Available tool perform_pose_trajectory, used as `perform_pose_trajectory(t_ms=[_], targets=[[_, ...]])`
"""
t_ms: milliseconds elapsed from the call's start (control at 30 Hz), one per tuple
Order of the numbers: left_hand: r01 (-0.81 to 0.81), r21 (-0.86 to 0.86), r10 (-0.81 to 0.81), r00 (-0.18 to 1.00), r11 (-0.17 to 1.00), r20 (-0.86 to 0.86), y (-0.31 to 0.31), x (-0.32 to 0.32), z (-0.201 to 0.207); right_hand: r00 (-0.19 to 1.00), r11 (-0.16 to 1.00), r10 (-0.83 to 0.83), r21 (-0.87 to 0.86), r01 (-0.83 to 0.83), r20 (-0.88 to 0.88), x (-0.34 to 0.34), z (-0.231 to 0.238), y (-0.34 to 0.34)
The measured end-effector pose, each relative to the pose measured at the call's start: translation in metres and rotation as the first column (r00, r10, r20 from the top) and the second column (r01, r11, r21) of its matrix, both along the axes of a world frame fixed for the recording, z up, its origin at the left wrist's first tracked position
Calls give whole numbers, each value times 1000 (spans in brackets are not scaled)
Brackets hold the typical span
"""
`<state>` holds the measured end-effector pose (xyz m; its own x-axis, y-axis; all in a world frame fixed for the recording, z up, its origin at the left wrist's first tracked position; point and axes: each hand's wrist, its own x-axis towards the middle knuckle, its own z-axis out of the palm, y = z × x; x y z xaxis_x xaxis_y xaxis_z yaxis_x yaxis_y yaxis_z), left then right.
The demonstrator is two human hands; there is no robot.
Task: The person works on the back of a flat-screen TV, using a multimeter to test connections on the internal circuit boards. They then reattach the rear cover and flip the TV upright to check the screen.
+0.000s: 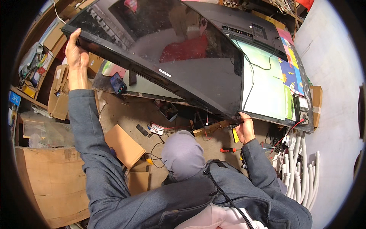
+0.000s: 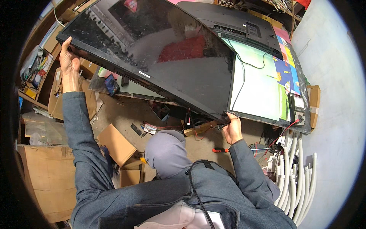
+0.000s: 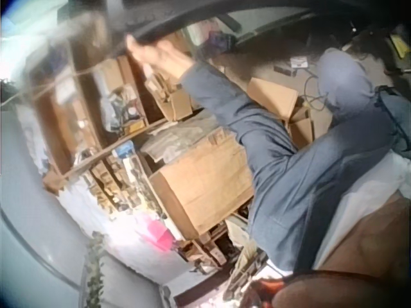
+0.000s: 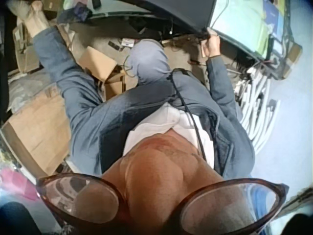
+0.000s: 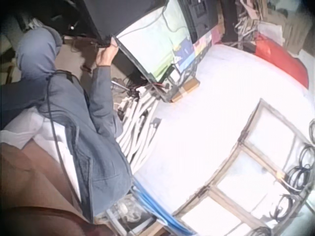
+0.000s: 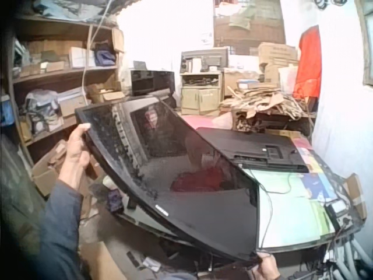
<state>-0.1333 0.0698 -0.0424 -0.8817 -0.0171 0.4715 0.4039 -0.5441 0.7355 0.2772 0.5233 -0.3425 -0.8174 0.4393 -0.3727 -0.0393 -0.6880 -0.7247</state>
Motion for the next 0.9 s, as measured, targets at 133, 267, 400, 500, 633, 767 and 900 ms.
perform_pose_trajectory(t_ms=[133,267,400,500,633,767,900], targets=[[-37,20,37,999,999,23,3,11,-21,979,979,-201,25,200,31,2,-2,11],[-92,61,85,990,994,109,-14,22,-46,951,932,-310,200,303,2,1,6,15],[-105,125,83,982,987,172,-21,36,-80,946,869,-309,374,324,-103,14,6,33],[-98,141,64,973,985,223,-25,51,-101,933,832,-348,429,351,-88,19,29,27],[-133,146,91,961,980,263,-20,66,-121,938,792,-336,515,328,-80,37,33,37],[-146,169,95,956,975,277,3,78,-138,919,685,-372,631,365,-128,59,20,58],[-98,199,33,952,975,305,30,85,-151,896,658,-425,637,402,-126,79,18,83]])
